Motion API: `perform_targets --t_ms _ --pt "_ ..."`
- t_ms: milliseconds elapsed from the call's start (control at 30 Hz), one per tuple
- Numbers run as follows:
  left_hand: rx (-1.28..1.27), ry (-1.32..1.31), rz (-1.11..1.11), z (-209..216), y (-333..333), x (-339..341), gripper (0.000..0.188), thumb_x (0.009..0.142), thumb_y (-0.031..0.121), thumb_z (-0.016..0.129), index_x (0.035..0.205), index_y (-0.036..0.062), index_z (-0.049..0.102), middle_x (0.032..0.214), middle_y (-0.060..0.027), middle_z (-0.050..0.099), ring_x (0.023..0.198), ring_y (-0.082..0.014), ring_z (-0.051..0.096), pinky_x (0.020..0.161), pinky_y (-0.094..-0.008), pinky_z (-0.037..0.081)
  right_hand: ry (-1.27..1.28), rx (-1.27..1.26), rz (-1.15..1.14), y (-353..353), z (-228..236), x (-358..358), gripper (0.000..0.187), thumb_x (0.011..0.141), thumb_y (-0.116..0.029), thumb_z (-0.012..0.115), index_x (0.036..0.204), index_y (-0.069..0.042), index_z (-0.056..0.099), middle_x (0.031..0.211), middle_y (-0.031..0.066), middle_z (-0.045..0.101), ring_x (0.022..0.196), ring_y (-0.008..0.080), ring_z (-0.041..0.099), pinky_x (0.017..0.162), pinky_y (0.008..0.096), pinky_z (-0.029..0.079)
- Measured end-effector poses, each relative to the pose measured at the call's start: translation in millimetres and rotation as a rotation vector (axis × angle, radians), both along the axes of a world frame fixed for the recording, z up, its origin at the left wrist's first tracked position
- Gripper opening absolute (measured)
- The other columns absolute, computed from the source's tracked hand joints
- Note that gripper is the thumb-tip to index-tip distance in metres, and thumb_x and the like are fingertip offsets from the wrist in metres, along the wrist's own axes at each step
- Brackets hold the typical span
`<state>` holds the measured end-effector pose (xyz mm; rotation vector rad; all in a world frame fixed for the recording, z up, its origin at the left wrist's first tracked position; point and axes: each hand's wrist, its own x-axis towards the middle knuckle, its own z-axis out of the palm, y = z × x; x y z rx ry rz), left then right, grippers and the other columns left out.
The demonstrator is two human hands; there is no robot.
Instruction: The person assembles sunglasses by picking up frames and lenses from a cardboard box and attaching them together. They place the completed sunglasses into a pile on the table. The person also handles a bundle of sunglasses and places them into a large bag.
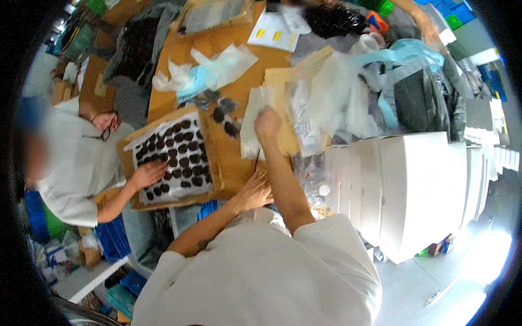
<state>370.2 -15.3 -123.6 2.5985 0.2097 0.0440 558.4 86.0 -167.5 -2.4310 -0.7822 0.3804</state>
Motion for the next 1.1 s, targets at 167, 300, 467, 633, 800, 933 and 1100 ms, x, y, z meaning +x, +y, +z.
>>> perform_targets --t_ms 167,300,467,633,800,933,1100 --pt "-0.799 -0.185 0.699 19.3 58.1 -7.0 0.041 0.09 0.022 0.067 0.123 0.0029 0.052 0.119 -0.0107 0.058 0.107 -0.0251 0.056 0.092 -0.039 0.046 -0.097 0.616 -0.01 15.4 119.1 2.0 0.02 0.094 -0.018 0.06 0.09 0.002 0.06 0.072 0.0232 0.058 0.066 0.0384 0.058 0.062 0.0462 0.045" --pt "-1.015 -0.864 1.034 64.3 155.8 -10.3 0.032 0.095 0.012 0.058 0.125 0.0029 0.052 0.119 -0.0045 0.058 0.111 -0.0154 0.054 0.094 -0.0304 0.044 0.424 0.69 0.244 -8.1 187.9 -15.8 0.021 0.098 -0.022 0.059 0.101 -0.002 0.065 0.076 0.0109 0.063 0.069 0.0185 0.06 0.063 0.0352 0.048" --pt "-1.237 -0.607 0.821 83.5 209.5 -8.6 0.032 0.094 0.012 0.058 0.125 0.0022 0.052 0.118 -0.0045 0.059 0.109 -0.0152 0.055 0.094 -0.0302 0.045 1.075 0.699 0.598 -25.1 195.7 -24.1 0.025 0.1 -0.027 0.057 0.104 -0.004 0.067 0.079 -0.0038 0.062 0.069 0.0054 0.053 0.061 0.0246 0.044" --pt "-1.292 -0.569 0.808 76.2 179.5 -9.7 0.032 0.094 0.011 0.058 0.124 0.0014 0.052 0.117 -0.0045 0.06 0.108 -0.0149 0.056 0.093 -0.0299 0.045 0.751 0.693 0.142 -20.9 184.6 -22.0 0.026 0.098 -0.028 0.06 0.099 -0.003 0.067 0.07 -0.0015 0.059 0.06 0.0072 0.05 0.053 0.0259 0.04" --pt "-1.303 -0.638 0.814 88.5 146.6 -34.7 0.031 0.094 0.011 0.058 0.124 0.0007 0.053 0.116 -0.0046 0.061 0.106 -0.0147 0.057 0.093 -0.0296 0.045 0.429 0.73 0.064 -25.7 165.8 -22.5 0.023 0.097 -0.021 0.06 0.1 0.001 0.065 0.067 -0.0018 0.054 0.059 0.0064 0.046 0.054 0.0256 0.038" --pt "-1.32 -0.707 0.775 106.8 130.2 -80.2 0.031 0.094 0.01 0.058 0.123 0.0001 0.053 0.115 -0.0046 0.062 0.105 -0.0145 0.058 0.092 -0.0294 0.045 0.236 0.853 0.017 -24.9 163.1 -34.1 0.019 0.095 -0.016 0.059 0.102 0.002 0.064 0.071 0.0062 0.06 0.063 0.0119 0.053 0.059 0.0293 0.044" --pt "-1.288 -0.734 0.706 132.9 116.5 -113.1 0.031 0.094 0.01 0.058 0.123 -0.0006 0.054 0.115 -0.0046 0.063 0.103 -0.0142 0.059 0.092 -0.0292 0.046 0.45 0.728 0.322 -28.2 190.1 -68.3 0.024 0.093 -0.015 0.062 0.111 0.0 0.062 0.077 0.0057 0.062 0.068 0.0119 0.055 0.062 0.0286 0.046"
